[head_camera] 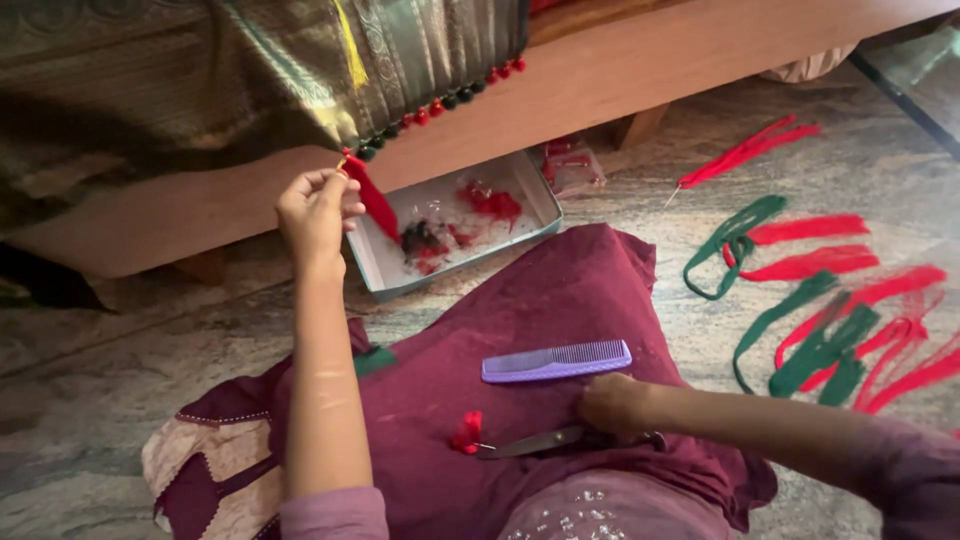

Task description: Manually attaching and trimming decorative tassels onto a gold and green silk fabric.

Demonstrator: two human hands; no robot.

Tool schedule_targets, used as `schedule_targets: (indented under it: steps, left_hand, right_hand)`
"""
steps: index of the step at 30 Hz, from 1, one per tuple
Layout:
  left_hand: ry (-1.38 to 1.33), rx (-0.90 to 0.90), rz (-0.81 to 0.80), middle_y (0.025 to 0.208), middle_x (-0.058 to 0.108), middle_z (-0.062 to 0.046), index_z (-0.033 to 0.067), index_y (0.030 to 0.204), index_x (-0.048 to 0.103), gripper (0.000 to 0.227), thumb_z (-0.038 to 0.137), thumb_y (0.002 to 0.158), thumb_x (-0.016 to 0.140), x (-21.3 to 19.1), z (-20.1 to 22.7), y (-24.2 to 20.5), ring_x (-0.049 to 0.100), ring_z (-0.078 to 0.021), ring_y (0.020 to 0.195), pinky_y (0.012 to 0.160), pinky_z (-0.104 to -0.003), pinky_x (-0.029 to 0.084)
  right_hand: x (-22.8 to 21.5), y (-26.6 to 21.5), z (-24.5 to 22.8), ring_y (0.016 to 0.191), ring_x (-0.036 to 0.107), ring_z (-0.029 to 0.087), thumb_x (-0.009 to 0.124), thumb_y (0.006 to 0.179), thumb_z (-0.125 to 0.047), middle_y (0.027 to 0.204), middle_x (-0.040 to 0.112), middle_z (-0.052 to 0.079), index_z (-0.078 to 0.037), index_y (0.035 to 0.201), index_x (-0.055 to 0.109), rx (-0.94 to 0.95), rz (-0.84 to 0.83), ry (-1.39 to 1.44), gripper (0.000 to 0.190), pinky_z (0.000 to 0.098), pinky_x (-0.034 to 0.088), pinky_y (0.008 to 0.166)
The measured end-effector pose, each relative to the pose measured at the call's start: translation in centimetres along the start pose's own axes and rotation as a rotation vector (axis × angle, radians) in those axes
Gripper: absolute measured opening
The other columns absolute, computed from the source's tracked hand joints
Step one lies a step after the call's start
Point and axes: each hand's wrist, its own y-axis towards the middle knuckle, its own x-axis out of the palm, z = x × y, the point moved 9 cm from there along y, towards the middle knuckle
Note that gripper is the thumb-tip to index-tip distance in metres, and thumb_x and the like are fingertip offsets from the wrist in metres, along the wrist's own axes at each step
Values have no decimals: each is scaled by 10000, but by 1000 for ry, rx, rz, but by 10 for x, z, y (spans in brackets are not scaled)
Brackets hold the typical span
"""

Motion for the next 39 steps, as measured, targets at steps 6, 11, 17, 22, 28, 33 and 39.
schedule_targets:
  steps: [6,11,17,22,28,33,39]
  left_hand:
    - [-71,4,9,871,765,-75,58,962,662,59,116,951,665,0,-10,13,675,-103,587,478,-217,474]
    - [-192,-56,-15,887,769,-94,62,963,648,55,116,963,659,0,-23,17,709,-120,655,533,-229,513]
    - [-414,-103,-91,960,767,-116,67,970,644,54,120,960,637,11,-32,19,749,-175,822,727,-289,600]
    - [-435,-65,-194,1017,761,-153,66,953,617,18,76,966,608,11,-28,17,754,-209,905,820,-317,615]
    - [-462,-40,-232,1037,747,-173,54,946,601,27,59,971,594,13,-22,9,756,-232,926,837,-332,623]
    - [-509,-30,-217,1024,754,-187,46,916,602,53,34,967,598,12,-18,7,753,-229,907,874,-341,627]
    - [-574,-7,-233,994,729,-161,38,910,614,66,11,970,606,11,-18,9,740,-222,903,905,-362,628]
  right_hand:
    - [5,-47,-15,1254,561,371,757,862,-178,1346,584,192,-16,1271,597,-195,406,28,467,458,506,1002]
    - [6,-75,-10,1297,464,500,877,616,-219,1399,476,332,130,1295,467,-138,352,182,867,528,468,990]
    - [30,-55,47,909,700,396,775,877,-380,943,699,217,-21,1074,699,39,114,86,416,498,578,835]
    - [-60,-95,47,708,713,242,578,925,-185,845,723,110,-313,1495,564,-120,112,372,584,392,619,646]
    - [-157,-84,82,512,584,190,668,933,-489,584,561,38,-98,879,661,-60,461,561,395,375,443,471]
    - [-222,-71,72,463,469,90,685,898,-581,568,470,-46,-111,851,591,-250,621,1118,482,281,364,408]
    - [-250,-57,62,381,471,66,668,825,-684,502,441,-64,-137,892,532,-242,619,1258,567,231,401,363]
